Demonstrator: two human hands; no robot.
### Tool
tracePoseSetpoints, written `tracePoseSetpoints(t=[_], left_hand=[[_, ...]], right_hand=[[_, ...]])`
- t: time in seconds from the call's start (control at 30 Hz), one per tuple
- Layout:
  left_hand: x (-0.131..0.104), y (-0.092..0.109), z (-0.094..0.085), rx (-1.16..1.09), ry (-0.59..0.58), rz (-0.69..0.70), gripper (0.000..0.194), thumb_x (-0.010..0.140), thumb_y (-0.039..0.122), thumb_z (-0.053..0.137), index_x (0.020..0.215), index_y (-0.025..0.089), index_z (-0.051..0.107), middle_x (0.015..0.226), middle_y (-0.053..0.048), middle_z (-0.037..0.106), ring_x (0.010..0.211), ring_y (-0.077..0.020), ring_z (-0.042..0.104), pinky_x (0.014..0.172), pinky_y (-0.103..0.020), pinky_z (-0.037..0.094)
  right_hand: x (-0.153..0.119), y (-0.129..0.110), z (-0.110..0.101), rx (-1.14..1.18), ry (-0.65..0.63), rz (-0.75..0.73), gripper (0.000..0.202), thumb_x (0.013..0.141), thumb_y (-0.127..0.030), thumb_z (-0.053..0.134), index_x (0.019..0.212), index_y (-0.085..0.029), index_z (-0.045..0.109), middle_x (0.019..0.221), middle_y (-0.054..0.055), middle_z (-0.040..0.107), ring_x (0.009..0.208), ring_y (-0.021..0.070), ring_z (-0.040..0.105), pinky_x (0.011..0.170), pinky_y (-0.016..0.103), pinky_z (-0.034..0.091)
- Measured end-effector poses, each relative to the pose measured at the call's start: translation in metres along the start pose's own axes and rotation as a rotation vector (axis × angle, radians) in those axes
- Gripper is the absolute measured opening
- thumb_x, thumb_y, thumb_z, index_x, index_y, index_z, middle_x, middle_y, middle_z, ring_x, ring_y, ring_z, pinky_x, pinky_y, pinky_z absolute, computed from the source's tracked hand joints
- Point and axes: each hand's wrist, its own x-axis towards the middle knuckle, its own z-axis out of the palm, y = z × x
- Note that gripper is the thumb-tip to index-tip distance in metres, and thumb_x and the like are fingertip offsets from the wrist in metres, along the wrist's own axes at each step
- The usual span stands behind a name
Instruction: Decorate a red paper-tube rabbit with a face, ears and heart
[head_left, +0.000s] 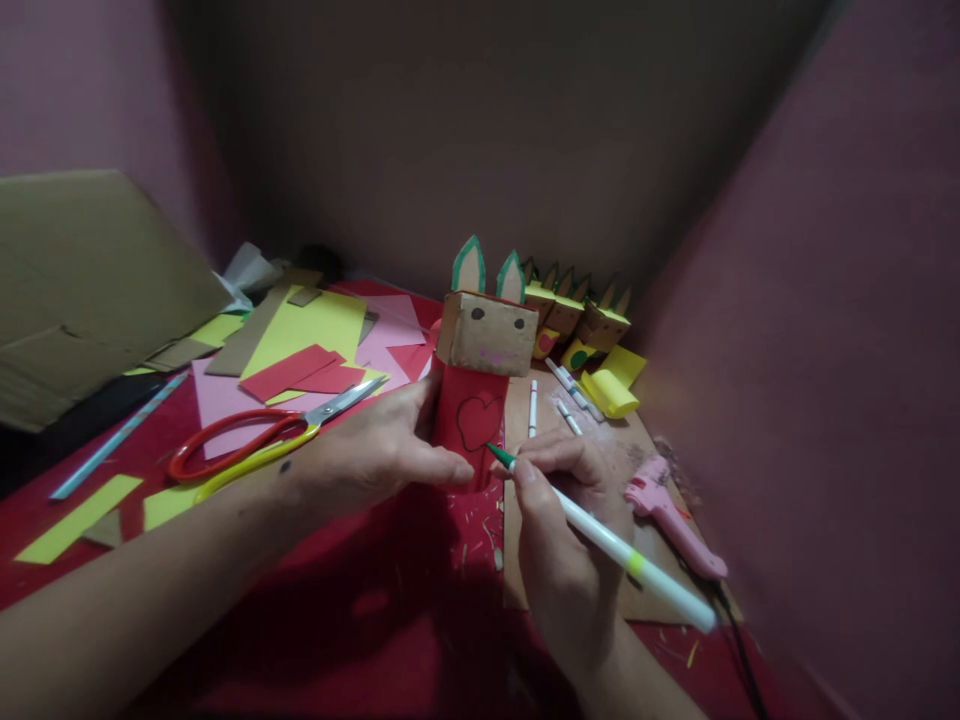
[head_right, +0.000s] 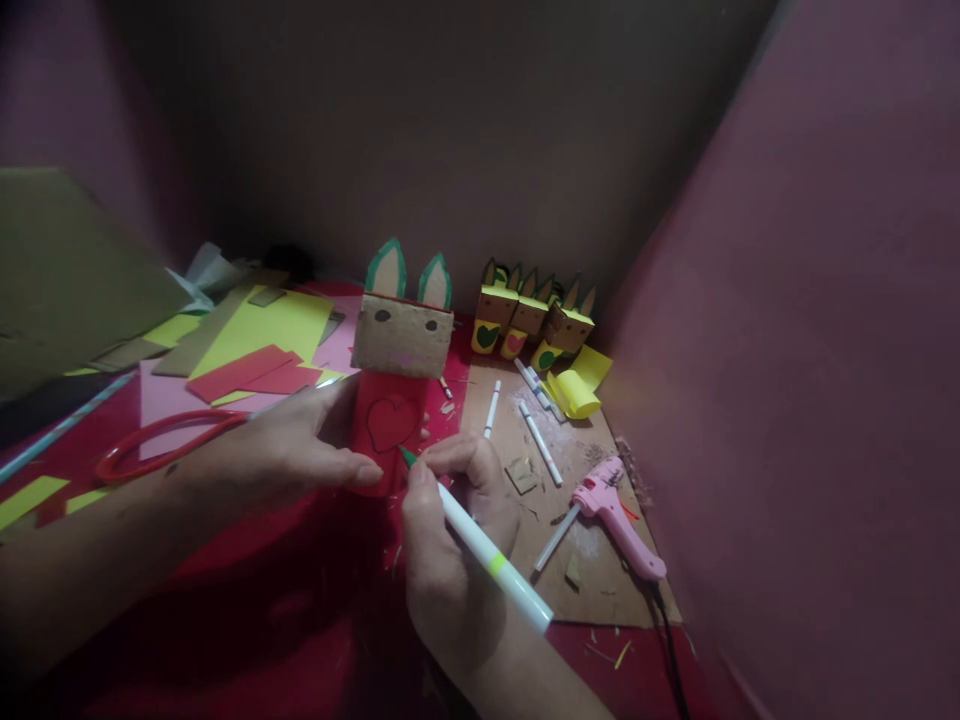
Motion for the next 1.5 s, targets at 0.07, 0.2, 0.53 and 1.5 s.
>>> tracePoseSetpoints(t=[0.07, 0.2, 0.53, 1.5], left_hand=[[0.0, 0.0, -0.001, -0.001, -0.004, -0.001, 0.04, 0.07, 0.014, 0.089, 0.101, 0.02, 0.064, 0.085, 0.002, 0.073, 0.079, -0.0183, 0.069, 0.067, -0.026, 0.051], [0.0, 0.0, 0.0, 0.015, 0.012, -0.006, 0.043, 0.07, 0.014, 0.091, 0.104, 0.02, 0.065, 0.087, 0.001, 0.073, 0.083, -0.0196, 0.069, 0.07, -0.027, 0.051], [-0.002, 0.004, 0.002, 0.041, 0.022, -0.014, 0.045, 0.069, 0.02, 0.091, 0.107, 0.024, 0.066, 0.092, 0.003, 0.075, 0.089, -0.022, 0.071, 0.076, -0.029, 0.053], [-0.002, -0.003, 0.002, 0.163, 0.046, 0.018, 0.057, 0.075, 0.02, 0.085, 0.126, 0.023, 0.061, 0.11, -0.002, 0.075, 0.11, -0.0297, 0.068, 0.087, -0.037, 0.054]], right_hand=[[0.0, 0.0, 0.0, -0.007, 0.003, 0.001, 0.014, 0.092, -0.016, 0.063, 0.081, -0.025, 0.061, 0.072, -0.004, 0.058, 0.064, 0.0132, 0.057, 0.061, 0.027, 0.049], [-0.001, -0.001, 0.0, -0.018, -0.002, 0.003, 0.014, 0.092, -0.015, 0.063, 0.082, -0.025, 0.062, 0.074, -0.005, 0.059, 0.066, 0.0127, 0.058, 0.062, 0.026, 0.049], [-0.004, -0.003, 0.0, -0.037, -0.059, 0.001, 0.015, 0.091, -0.013, 0.064, 0.082, -0.025, 0.06, 0.073, -0.006, 0.056, 0.062, 0.0106, 0.052, 0.058, 0.024, 0.044], [0.001, -0.006, 0.009, -0.124, -0.084, -0.037, 0.007, 0.089, -0.018, 0.065, 0.084, -0.022, 0.064, 0.067, -0.007, 0.058, 0.052, 0.0065, 0.055, 0.049, 0.017, 0.046]])
